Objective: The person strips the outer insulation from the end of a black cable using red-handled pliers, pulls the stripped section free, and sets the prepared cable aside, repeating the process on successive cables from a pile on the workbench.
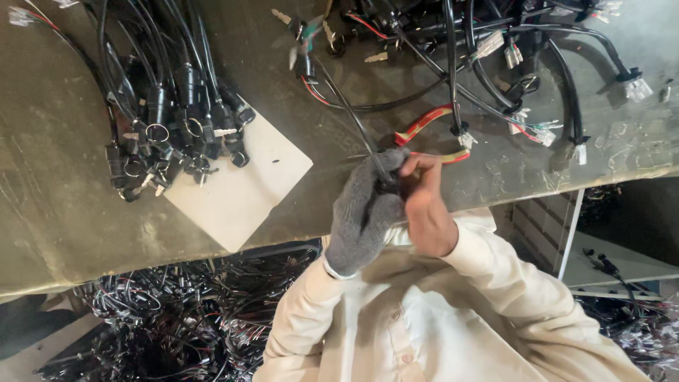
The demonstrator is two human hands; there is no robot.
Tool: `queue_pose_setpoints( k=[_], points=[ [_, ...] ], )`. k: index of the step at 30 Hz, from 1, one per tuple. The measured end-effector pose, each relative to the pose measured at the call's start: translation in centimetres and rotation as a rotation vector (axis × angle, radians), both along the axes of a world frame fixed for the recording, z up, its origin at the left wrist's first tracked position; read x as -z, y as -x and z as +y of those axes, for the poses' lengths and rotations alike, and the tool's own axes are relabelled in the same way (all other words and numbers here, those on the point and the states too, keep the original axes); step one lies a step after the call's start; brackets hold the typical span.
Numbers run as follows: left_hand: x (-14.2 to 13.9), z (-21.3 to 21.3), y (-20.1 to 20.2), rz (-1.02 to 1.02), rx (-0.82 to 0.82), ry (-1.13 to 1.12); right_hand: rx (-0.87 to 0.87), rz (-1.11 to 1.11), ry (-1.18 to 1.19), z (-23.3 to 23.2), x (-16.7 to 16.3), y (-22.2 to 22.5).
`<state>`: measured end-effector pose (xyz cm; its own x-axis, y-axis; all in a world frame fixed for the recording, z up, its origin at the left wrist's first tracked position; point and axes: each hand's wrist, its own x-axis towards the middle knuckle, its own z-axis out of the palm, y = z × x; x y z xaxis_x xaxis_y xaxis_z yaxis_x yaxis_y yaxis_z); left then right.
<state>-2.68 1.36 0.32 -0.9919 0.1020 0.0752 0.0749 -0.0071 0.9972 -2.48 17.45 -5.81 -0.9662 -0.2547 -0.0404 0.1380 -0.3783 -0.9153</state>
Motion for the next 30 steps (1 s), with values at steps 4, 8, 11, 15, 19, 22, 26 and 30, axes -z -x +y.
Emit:
queue_pose_setpoints(
  k=[4, 8, 11, 15, 19, 22, 26, 30],
  points=[
    [0.6, -0.6, -0.6, -0.02, -0.084, 0.003, -0.13, 0.709, -0.787, 2.2, -2.8, 3.3],
    [1.1, -1.7, -0.8, 0.012, -0.124, 0.002, -0.062, 0.943, -1.398, 4.5, -4.3, 6.6],
    [0.9, -2.2, -1.1, 0.044, -0.091, 0.009, -0.043, 0.956, -1.545, 4.6, -4.5, 7.9],
    [0.3, -2.7, -1.6, 0.04, -0.006, 0.002, -0.09, 0.634, -1.463, 4.7, -5.2, 7.5],
    [-0.4, -2.7, -2.0, -0.005, 0.069, -0.025, 0.087, 0.059, -0.301, 5.3, -6.5, 5.3],
    [-1.2, -2.3, -2.4, -0.033, 0.089, -0.043, -0.187, 0.088, -0.377, 4.6, -6.7, 4.3],
    [-1.9, -1.9, -2.9, -0.06, 0.072, -0.033, -0.37, 0.242, -0.498, 2.7, -6.7, 4.8],
    [-2.0, -1.9, -3.3, -0.067, 0.053, -0.051, -0.108, 0.788, -0.781, 1.6, -7.5, 6.0]
  ],
)
